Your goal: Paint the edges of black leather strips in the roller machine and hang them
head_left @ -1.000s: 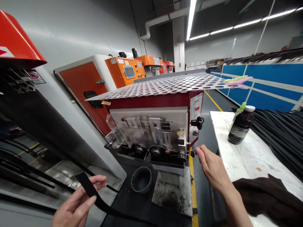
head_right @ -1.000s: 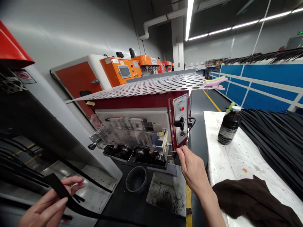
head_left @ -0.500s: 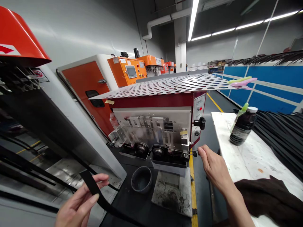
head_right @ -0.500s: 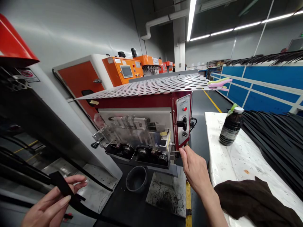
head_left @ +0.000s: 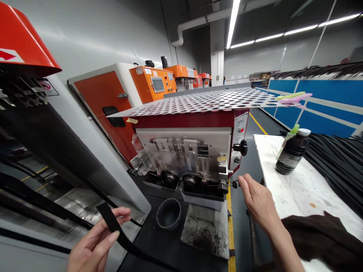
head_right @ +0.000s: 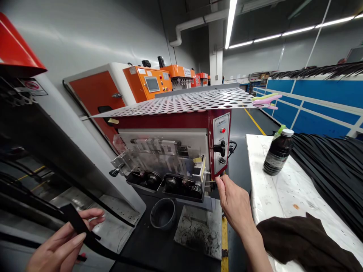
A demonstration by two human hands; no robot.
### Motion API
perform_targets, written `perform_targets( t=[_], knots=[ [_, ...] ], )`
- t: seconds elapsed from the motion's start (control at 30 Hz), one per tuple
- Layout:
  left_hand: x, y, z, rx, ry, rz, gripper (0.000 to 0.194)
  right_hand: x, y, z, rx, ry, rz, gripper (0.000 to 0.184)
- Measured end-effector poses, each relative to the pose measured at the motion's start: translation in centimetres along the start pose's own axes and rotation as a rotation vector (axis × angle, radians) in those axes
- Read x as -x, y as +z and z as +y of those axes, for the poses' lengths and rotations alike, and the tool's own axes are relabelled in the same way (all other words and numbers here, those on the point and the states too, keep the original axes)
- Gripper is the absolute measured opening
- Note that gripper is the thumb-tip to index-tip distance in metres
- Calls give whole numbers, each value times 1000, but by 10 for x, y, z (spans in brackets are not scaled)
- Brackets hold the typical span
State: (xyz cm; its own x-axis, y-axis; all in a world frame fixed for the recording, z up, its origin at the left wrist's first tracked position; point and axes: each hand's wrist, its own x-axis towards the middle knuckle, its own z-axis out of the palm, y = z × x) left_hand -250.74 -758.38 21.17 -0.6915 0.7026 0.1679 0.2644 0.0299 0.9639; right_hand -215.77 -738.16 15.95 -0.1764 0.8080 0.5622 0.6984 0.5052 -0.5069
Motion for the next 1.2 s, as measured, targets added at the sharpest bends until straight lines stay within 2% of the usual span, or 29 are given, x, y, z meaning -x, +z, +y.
perform_targets(
  t=[0.13,0.4,0.7,1.2],
  knots=[
    [2,1,4,5,-9,11,37,0,1,0,14,23,-5,39],
    [2,-4,-6,24,22,-21,35,-1,0,-3,4,48,1,41],
    [3,-1,-2,33,2,-11,39,1,1,-4,6,77,-6,42],
    [7,-1,-3,33,-5,-12,37,0,-2,-11,-80,253,-68,46]
  ],
)
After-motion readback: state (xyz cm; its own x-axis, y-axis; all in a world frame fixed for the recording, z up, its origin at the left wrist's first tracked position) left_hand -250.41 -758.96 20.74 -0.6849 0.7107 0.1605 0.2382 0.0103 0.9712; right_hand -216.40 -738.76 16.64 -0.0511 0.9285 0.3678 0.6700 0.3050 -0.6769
